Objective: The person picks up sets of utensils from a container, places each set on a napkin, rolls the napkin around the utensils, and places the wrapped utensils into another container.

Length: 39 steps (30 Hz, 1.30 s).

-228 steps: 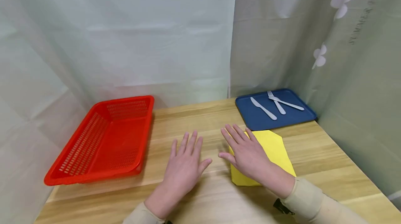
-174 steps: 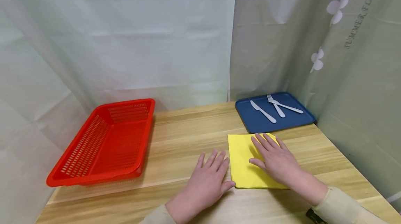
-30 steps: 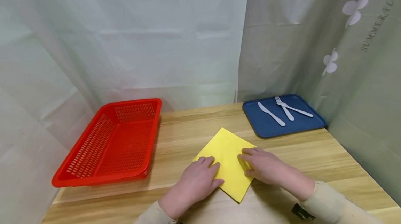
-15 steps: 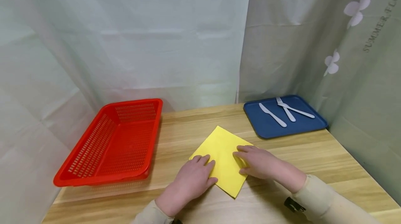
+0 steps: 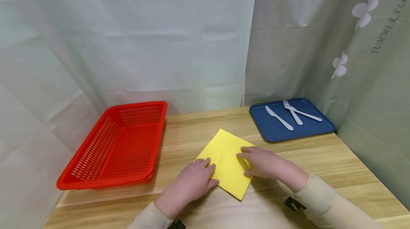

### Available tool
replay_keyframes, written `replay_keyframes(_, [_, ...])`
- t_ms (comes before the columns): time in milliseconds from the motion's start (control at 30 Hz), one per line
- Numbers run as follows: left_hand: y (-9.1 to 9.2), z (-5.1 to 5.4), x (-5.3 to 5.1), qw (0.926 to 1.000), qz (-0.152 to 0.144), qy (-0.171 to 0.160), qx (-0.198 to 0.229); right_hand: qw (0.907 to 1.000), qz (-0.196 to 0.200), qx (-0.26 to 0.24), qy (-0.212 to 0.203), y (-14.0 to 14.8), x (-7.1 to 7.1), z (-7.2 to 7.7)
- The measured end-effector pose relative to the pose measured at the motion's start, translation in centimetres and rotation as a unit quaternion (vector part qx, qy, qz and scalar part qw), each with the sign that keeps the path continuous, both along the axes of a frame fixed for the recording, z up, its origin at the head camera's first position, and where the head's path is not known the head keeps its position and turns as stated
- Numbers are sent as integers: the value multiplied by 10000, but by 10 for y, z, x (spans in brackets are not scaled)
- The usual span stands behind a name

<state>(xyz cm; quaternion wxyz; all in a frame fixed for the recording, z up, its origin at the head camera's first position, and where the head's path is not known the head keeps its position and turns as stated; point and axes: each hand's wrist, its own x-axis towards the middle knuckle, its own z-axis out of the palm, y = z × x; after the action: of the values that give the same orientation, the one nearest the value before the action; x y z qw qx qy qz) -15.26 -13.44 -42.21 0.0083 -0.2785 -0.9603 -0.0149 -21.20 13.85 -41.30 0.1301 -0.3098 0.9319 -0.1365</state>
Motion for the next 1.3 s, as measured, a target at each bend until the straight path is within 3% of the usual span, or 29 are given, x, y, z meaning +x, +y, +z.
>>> replay_keyframes(167, [2, -2, 1, 9995, -214, 211, 99, 9999, -17, 120, -28, -3, -1, 2])
replay_keyframes(433, [-6, -2, -4, 9986, -122, -455, 239, 9996, 50, 271, -28, -4, -1, 2])
replay_keyframes(667, [-10, 0, -6, 9966, -65, -767, 282, 9994, 84, 322, -117, -5, -1, 5])
replay_keyframes(1300, [-10, 2, -8, 9962, -150, -841, 139, 9993, 43, 301, -221, 1, 1, 4])
